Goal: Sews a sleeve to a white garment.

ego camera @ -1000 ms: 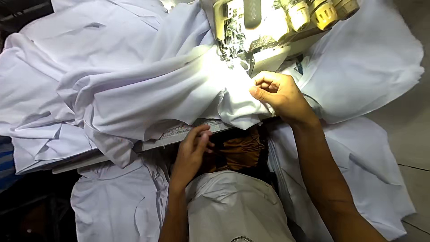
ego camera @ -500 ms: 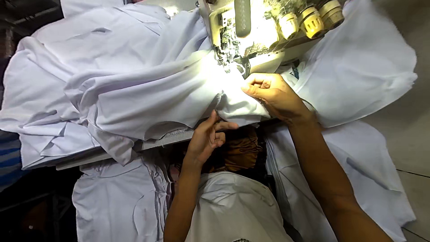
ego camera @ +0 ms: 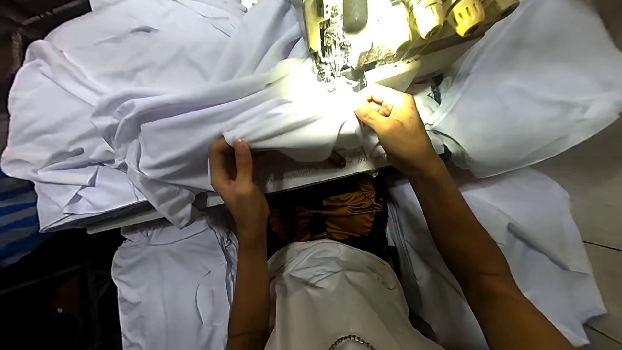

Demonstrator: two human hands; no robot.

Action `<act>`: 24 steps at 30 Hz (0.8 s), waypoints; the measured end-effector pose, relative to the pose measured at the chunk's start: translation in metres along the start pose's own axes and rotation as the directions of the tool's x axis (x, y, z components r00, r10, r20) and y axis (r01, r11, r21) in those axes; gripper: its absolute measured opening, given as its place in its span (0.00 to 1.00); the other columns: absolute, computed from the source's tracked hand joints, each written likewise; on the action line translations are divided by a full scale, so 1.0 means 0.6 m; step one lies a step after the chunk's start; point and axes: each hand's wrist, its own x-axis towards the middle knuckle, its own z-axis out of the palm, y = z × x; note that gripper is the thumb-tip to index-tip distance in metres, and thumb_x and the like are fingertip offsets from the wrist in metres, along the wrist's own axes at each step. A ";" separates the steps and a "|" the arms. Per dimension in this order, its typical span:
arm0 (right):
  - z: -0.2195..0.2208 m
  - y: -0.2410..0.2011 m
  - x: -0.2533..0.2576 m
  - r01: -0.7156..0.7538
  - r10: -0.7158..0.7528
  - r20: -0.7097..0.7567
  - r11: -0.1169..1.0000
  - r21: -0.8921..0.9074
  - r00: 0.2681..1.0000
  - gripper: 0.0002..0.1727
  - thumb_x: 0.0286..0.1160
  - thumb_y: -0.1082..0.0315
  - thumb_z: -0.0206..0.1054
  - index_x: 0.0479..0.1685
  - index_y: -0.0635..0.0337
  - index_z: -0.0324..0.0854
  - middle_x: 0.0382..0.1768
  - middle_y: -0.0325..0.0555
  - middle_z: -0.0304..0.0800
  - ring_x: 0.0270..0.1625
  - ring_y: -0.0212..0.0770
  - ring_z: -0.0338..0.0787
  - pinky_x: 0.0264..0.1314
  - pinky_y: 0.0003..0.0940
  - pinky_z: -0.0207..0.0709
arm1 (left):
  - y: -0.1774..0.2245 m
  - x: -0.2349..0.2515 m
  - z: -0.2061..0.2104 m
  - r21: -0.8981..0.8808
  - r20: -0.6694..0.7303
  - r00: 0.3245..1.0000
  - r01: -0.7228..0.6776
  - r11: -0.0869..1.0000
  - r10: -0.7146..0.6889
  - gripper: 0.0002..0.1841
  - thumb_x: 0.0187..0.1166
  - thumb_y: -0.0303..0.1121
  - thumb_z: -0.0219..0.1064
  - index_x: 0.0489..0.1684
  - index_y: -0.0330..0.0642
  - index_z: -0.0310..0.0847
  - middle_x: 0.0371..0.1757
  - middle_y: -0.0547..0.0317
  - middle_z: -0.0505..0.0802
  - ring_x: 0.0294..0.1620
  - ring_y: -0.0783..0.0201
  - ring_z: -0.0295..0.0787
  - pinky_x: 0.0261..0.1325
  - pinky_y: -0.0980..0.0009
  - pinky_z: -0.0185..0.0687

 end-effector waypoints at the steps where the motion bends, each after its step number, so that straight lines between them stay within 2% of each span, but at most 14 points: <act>1: 0.002 -0.002 0.001 -0.006 0.006 0.007 1.000 0.022 1.000 0.07 0.87 0.66 0.62 0.38 0.56 0.82 0.22 0.31 0.78 0.25 0.24 0.77 0.31 0.19 0.72 | 0.008 0.014 -0.001 0.016 0.031 0.999 -0.007 1.000 0.007 0.11 0.91 0.39 0.59 0.64 0.49 0.76 0.54 0.65 0.90 0.56 0.63 0.92 0.61 0.58 0.92; 3: 0.004 -0.008 -0.005 -0.033 0.032 0.009 0.998 0.049 0.999 0.08 0.83 0.61 0.68 0.43 0.56 0.81 0.24 0.32 0.81 0.27 0.26 0.81 0.34 0.21 0.77 | 0.024 0.040 -0.002 0.045 0.099 0.995 -0.013 0.999 0.009 0.11 0.92 0.37 0.56 0.64 0.47 0.71 0.53 0.64 0.90 0.54 0.62 0.93 0.59 0.56 0.93; 5: 0.012 -0.015 -0.022 -0.046 0.046 -0.005 0.999 -0.011 0.999 0.14 0.75 0.59 0.76 0.47 0.54 0.76 0.22 0.32 0.81 0.22 0.25 0.80 0.26 0.18 0.74 | 0.032 0.055 -0.004 0.065 0.173 0.985 -0.018 0.998 0.006 0.13 0.91 0.35 0.56 0.69 0.44 0.67 0.54 0.63 0.89 0.56 0.62 0.91 0.61 0.56 0.92; 7: 0.020 -0.018 -0.046 -0.059 0.058 -0.005 0.997 -0.045 0.998 0.19 0.72 0.62 0.78 0.53 0.53 0.72 0.23 0.36 0.83 0.20 0.29 0.79 0.18 0.19 0.71 | 0.029 0.059 -0.012 0.056 0.242 0.970 -0.016 0.998 0.002 0.18 0.91 0.35 0.57 0.74 0.45 0.63 0.59 0.64 0.87 0.60 0.64 0.89 0.66 0.59 0.88; 9: 0.028 -0.009 -0.060 -0.057 0.057 -0.020 0.998 -0.005 0.998 0.21 0.73 0.65 0.78 0.57 0.53 0.71 0.27 0.37 0.86 0.22 0.29 0.83 0.20 0.19 0.75 | 0.023 0.054 -0.021 0.028 0.290 0.957 0.003 1.000 -0.011 0.20 0.89 0.35 0.60 0.76 0.49 0.60 0.63 0.65 0.86 0.62 0.65 0.88 0.68 0.63 0.87; 11: 0.033 0.005 -0.072 -0.036 0.039 -0.050 0.997 0.063 0.998 0.21 0.75 0.68 0.76 0.60 0.53 0.70 0.31 0.37 0.89 0.27 0.30 0.87 0.26 0.20 0.80 | 0.018 0.043 -0.027 0.008 0.280 0.958 0.063 0.998 -0.063 0.20 0.88 0.34 0.62 0.74 0.53 0.62 0.61 0.66 0.88 0.58 0.67 0.90 0.63 0.67 0.90; 13: 0.038 0.013 -0.087 -0.017 0.027 -0.073 0.992 0.127 0.997 0.21 0.76 0.71 0.73 0.62 0.53 0.68 0.35 0.39 0.89 0.33 0.31 0.89 0.33 0.22 0.83 | 0.008 0.037 -0.029 0.054 0.212 0.973 0.084 0.995 -0.094 0.14 0.89 0.33 0.61 0.68 0.55 0.66 0.52 0.70 0.90 0.47 0.74 0.91 0.47 0.76 0.89; 14: 0.040 0.014 -0.092 -0.007 0.020 -0.082 0.988 0.155 0.996 0.21 0.77 0.72 0.72 0.63 0.53 0.67 0.38 0.39 0.89 0.36 0.30 0.90 0.37 0.22 0.85 | 0.004 0.036 -0.030 0.077 0.186 0.978 0.078 0.994 -0.091 0.12 0.90 0.32 0.59 0.65 0.54 0.68 0.50 0.71 0.90 0.44 0.76 0.90 0.43 0.79 0.88; 17: 0.053 0.013 -0.104 -0.022 0.048 -0.108 0.974 0.227 0.993 0.20 0.77 0.73 0.72 0.63 0.53 0.69 0.40 0.40 0.90 0.38 0.30 0.91 0.40 0.23 0.86 | 0.001 0.034 -0.024 0.164 0.137 0.990 0.020 0.986 -0.043 0.10 0.91 0.31 0.57 0.64 0.51 0.68 0.47 0.72 0.88 0.41 0.80 0.89 0.43 0.83 0.87; 20: 0.069 0.016 -0.113 -0.069 0.097 -0.098 0.963 0.262 0.990 0.20 0.77 0.73 0.72 0.63 0.54 0.71 0.41 0.41 0.90 0.37 0.32 0.91 0.40 0.25 0.87 | -0.006 0.033 -0.021 0.297 0.120 0.992 -0.070 0.952 0.036 0.13 0.90 0.31 0.59 0.66 0.49 0.66 0.50 0.70 0.87 0.44 0.80 0.87 0.45 0.84 0.85; 22: 0.076 0.019 -0.119 -0.094 0.124 -0.094 0.957 0.273 0.988 0.20 0.75 0.74 0.73 0.62 0.55 0.72 0.41 0.43 0.92 0.38 0.33 0.93 0.41 0.27 0.88 | -0.018 0.029 -0.027 0.442 0.108 0.988 -0.144 0.885 0.106 0.16 0.87 0.32 0.64 0.67 0.47 0.65 0.49 0.66 0.86 0.41 0.78 0.87 0.40 0.82 0.85; 24: 0.081 0.021 -0.125 -0.089 0.121 -0.096 0.953 0.291 0.988 0.19 0.74 0.76 0.73 0.59 0.55 0.71 0.39 0.43 0.92 0.37 0.34 0.93 0.41 0.27 0.89 | -0.018 0.019 -0.035 0.606 0.093 0.979 -0.199 0.770 0.180 0.21 0.84 0.36 0.68 0.70 0.42 0.67 0.53 0.58 0.86 0.41 0.71 0.88 0.38 0.74 0.87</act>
